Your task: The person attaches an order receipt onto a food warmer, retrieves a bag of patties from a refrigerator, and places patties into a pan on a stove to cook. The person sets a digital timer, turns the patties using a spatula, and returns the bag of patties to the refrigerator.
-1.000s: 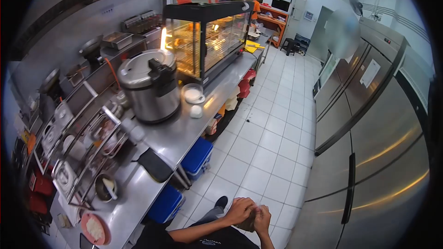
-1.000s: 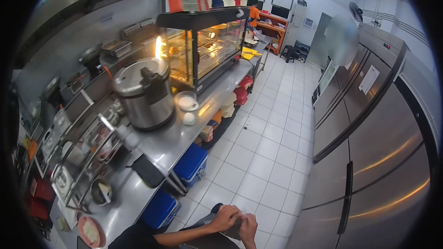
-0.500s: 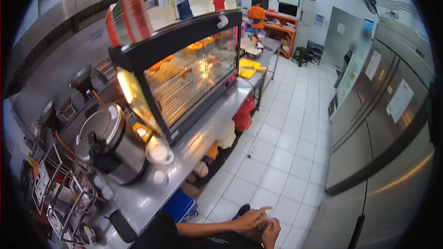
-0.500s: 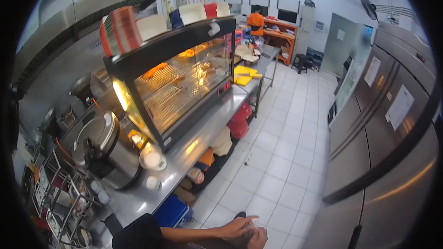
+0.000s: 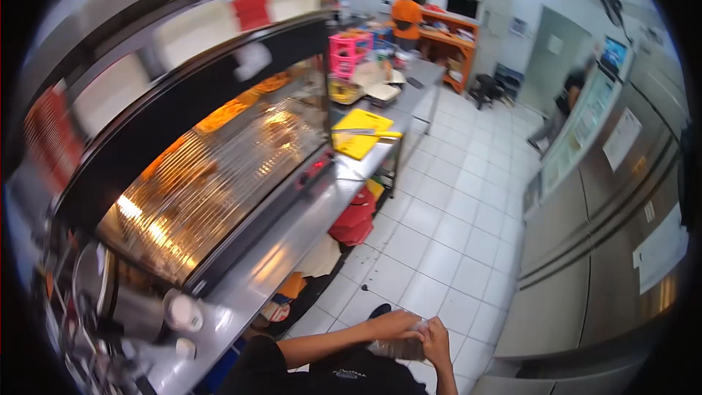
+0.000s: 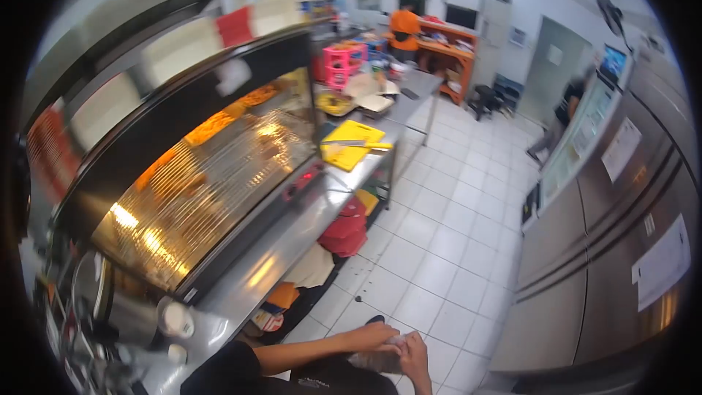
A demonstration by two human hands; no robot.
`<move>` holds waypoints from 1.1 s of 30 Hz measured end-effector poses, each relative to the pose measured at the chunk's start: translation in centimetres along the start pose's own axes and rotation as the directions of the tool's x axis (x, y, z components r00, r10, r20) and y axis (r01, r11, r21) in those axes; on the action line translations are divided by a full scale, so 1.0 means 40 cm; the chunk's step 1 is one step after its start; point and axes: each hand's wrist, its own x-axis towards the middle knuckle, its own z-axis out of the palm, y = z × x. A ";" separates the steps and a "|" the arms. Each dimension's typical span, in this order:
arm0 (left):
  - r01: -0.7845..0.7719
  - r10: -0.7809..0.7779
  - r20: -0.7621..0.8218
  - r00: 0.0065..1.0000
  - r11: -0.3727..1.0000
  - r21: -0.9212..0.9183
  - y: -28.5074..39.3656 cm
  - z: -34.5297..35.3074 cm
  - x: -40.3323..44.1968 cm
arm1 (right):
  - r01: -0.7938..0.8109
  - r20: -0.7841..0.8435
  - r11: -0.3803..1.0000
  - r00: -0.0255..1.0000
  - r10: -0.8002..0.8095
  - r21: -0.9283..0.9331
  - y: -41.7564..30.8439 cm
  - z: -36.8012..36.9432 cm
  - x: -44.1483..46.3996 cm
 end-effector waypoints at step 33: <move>-0.090 0.108 0.167 0.980 0.990 -0.108 -0.698 -0.404 2.166 | -0.651 -0.755 0.746 -0.556 -0.347 0.136 0.870 -1.777 1.044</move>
